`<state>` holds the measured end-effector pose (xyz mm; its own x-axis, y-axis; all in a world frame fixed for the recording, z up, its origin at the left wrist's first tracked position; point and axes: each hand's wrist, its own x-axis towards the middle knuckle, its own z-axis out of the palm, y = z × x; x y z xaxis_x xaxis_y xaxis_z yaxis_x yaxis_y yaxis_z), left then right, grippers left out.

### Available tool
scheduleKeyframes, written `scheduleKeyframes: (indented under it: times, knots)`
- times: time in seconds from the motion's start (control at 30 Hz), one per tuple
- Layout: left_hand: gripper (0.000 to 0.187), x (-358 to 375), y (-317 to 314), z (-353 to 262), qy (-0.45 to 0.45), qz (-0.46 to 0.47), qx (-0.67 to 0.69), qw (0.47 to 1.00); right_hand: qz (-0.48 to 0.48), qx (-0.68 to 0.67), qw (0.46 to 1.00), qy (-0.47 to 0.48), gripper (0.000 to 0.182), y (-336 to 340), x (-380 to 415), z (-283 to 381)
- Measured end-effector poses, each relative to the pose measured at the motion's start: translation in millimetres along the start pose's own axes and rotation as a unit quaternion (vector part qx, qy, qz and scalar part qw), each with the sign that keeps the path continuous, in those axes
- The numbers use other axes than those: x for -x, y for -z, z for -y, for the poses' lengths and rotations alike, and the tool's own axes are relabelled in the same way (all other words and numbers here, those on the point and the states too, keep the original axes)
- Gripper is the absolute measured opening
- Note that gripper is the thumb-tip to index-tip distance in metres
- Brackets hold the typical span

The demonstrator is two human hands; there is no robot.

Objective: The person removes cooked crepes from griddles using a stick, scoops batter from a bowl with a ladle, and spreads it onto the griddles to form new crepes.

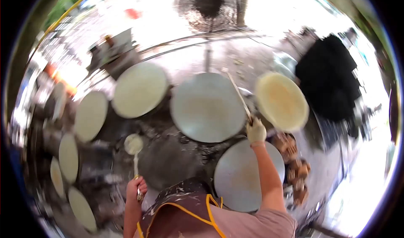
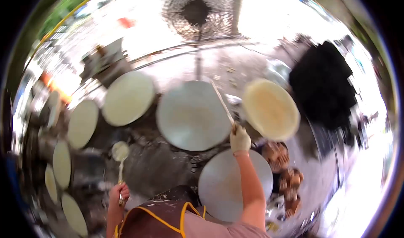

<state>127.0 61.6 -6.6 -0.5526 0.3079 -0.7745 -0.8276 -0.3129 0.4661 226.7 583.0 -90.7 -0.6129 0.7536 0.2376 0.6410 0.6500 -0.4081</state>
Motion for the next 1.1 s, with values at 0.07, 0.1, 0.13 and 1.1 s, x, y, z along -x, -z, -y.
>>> scheduleKeyframes:
  times: [0.07,0.1,0.13,1.1]
  knots:
    - [0.022,10,27,2,0.006,0.091,0.063,0.994,0.138,-0.144,0.979,0.032,0.037,-15,35,75]
    - [0.024,23,33,4,-0.022,0.087,0.095,0.991,0.209,-0.189,0.958,0.045,0.041,-29,57,110]
    - [0.025,37,48,7,-0.031,0.099,0.112,0.988,0.288,-0.223,0.930,0.058,0.046,-44,82,142]
    - [0.026,350,638,425,0.142,-0.572,-0.066,0.806,0.545,0.250,0.129,0.790,0.060,-102,1009,538]
